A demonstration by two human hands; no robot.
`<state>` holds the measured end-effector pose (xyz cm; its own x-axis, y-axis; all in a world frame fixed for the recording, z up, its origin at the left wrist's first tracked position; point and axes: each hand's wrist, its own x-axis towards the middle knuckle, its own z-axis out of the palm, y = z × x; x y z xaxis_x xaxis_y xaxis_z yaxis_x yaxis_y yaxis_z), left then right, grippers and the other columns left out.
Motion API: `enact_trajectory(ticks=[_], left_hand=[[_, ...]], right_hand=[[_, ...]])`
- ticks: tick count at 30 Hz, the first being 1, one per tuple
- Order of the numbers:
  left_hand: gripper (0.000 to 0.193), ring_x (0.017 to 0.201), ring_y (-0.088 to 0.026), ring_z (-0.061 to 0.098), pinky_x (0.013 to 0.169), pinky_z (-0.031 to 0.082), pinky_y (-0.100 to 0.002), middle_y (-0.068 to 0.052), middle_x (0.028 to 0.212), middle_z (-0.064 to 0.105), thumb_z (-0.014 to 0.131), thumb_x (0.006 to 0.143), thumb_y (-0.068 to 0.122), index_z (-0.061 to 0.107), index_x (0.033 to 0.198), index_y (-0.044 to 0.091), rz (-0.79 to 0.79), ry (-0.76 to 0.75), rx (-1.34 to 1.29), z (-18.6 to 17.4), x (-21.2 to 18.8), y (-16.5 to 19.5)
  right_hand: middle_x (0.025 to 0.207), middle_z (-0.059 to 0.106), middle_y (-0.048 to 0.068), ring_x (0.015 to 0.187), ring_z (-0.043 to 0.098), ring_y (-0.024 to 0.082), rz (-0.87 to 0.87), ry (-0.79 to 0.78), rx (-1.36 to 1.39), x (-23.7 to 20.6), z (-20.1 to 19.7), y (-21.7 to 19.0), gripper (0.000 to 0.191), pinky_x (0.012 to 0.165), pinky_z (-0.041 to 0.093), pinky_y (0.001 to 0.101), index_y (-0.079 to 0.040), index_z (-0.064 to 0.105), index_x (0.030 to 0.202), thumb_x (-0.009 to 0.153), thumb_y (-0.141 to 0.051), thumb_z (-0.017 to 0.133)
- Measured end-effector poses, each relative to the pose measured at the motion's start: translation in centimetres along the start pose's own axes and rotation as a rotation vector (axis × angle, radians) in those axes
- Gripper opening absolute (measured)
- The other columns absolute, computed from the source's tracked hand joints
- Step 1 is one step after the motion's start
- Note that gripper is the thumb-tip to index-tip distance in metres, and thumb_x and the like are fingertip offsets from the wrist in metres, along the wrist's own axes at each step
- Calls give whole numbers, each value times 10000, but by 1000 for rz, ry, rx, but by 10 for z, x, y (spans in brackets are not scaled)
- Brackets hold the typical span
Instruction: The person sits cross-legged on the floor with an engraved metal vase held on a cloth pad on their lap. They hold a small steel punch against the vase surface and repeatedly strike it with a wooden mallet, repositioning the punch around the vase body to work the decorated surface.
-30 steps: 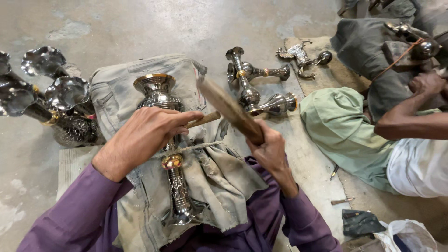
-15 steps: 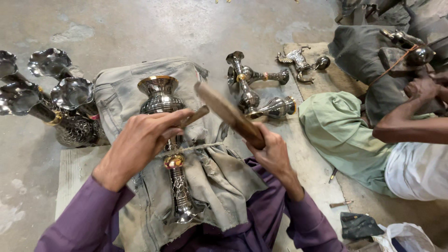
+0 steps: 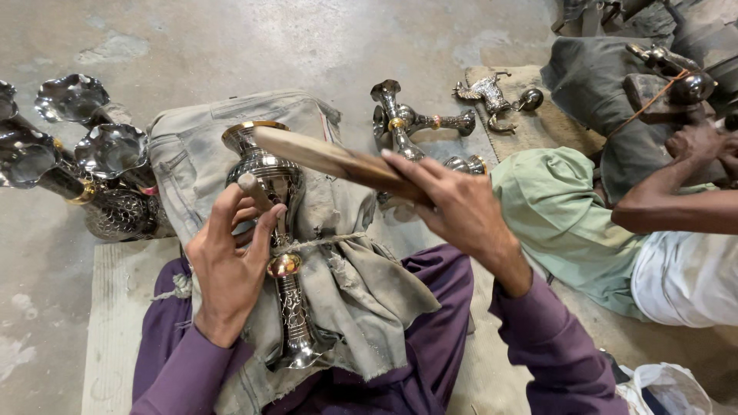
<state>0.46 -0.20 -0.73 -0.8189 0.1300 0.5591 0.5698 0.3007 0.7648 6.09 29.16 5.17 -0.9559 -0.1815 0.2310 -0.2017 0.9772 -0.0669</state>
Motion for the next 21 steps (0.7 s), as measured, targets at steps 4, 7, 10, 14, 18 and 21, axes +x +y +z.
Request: enact_trajectory(ticks=[4, 7, 10, 14, 18, 21], left_hand=[[487, 1002, -202, 769, 700, 657, -304, -138, 1064, 752, 790, 982, 95, 515, 1382, 67, 5, 22, 10, 3, -4, -2], [498, 993, -206, 768, 680, 658, -304, -146, 1069, 746, 787, 979, 83, 510, 1393, 66, -15, 35, -15, 5, -6, -2], [480, 1015, -210, 770, 718, 673, -303, -150, 1103, 748, 765, 998, 66, 513, 1407, 70, 12, 24, -12, 5, -4, -1], [449, 1015, -206, 779, 760, 666, -314, -144, 1112, 760, 748, 1003, 40, 541, 1401, 64, 13, -11, -10, 1, 0, 4], [430, 959, -223, 784, 718, 635, -336, -143, 1046, 768, 783, 945, 42, 588, 1327, 70, 12, -64, 56, -1, 11, 8], [484, 938, -232, 779, 742, 644, -330, -130, 1019, 776, 768, 932, 47, 592, 1381, 99, 56, -135, 63, -2, 20, 9]], right_hand=[[1123, 731, 55, 781, 711, 199, -133, 220, 96, 16, -24, -4, 732, 699, 628, 333, -304, 415, 1565, 925, -147, 734], [1208, 699, 75, 915, 724, 206, -263, 304, 160, 26, -49, -13, 777, 794, 633, 329, -305, 365, 1613, 936, -89, 680], [1070, 726, 16, 816, 713, 175, -226, 143, -104, 32, -75, -25, 707, 707, 611, 352, -309, 436, 1594, 969, -104, 698], [1042, 736, 4, 818, 702, 178, -183, 163, -98, 34, -80, -46, 734, 656, 575, 381, -302, 471, 1576, 917, -82, 707], [886, 731, -12, 716, 690, 166, -147, 107, -194, 35, -74, -41, 618, 573, 561, 378, -344, 559, 1497, 966, -79, 729], [1206, 736, 79, 888, 727, 171, -129, 259, 50, 35, -59, -30, 683, 694, 608, 338, -252, 520, 1521, 900, -41, 711]])
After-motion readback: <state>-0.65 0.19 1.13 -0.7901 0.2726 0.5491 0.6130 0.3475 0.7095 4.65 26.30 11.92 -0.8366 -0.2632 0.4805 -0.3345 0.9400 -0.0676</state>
